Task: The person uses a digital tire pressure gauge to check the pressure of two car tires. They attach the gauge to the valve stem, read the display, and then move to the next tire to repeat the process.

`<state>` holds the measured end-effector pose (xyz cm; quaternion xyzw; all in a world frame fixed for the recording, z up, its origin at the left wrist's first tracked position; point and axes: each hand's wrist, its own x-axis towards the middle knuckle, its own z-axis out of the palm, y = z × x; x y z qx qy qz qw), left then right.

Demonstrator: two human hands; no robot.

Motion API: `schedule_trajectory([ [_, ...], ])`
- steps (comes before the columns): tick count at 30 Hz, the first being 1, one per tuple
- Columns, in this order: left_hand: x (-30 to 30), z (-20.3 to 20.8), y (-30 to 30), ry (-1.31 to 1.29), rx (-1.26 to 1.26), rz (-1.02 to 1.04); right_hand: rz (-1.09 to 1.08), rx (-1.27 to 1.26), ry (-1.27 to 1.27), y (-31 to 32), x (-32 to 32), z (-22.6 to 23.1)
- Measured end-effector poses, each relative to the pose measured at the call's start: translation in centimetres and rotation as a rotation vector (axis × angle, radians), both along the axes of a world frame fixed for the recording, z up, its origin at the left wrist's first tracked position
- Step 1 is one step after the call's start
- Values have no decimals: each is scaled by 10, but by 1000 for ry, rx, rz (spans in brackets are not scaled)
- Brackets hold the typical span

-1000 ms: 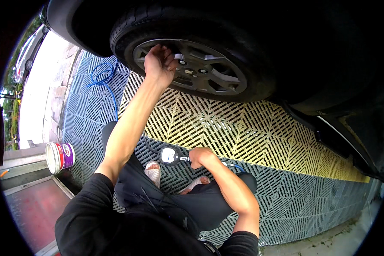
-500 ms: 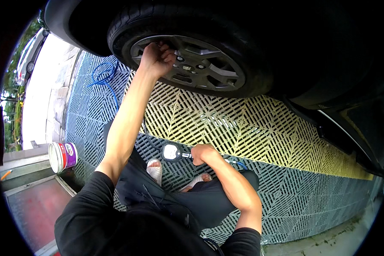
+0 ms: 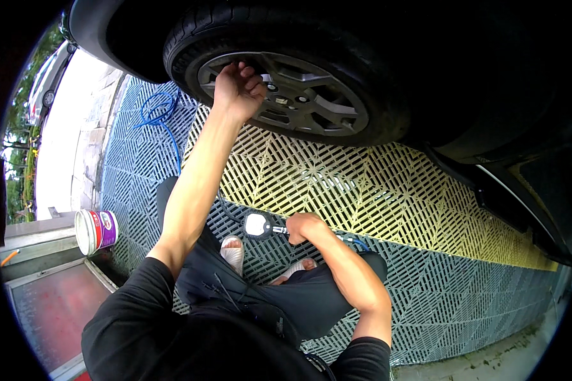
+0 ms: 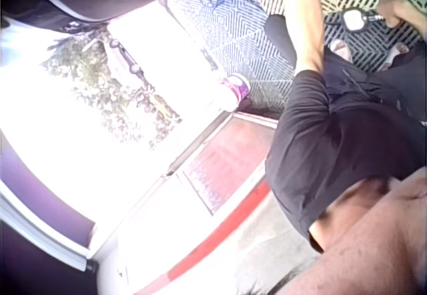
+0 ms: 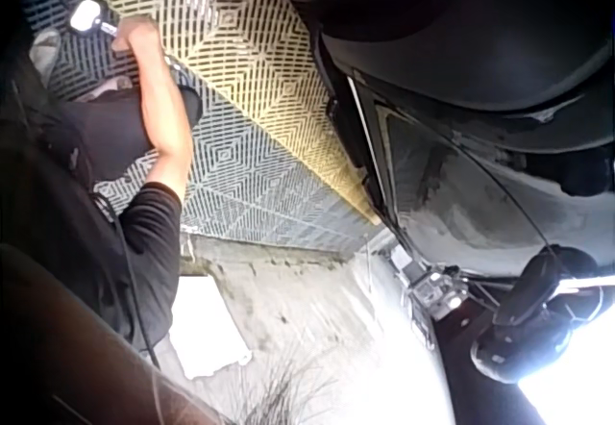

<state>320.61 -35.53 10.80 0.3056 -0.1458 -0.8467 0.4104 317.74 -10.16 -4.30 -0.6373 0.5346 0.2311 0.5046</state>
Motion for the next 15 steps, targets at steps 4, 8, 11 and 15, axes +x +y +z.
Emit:
schedule_trajectory([
  [4, -3, 3, 8, -9, 3, 75, 12, 14, -3, -2, 1, 4],
  [8, 2, -8, -7, 137, 38, -2, 3, 12, -13, -5, 0, 9],
  [11, -4, 3, 4, 66, 79, -12, 7, 18, 1, -3, -2, 12],
  [15, -3, 0, 1, 106, -20, 31, 13, -1, 3, -2, -1, 13],
])
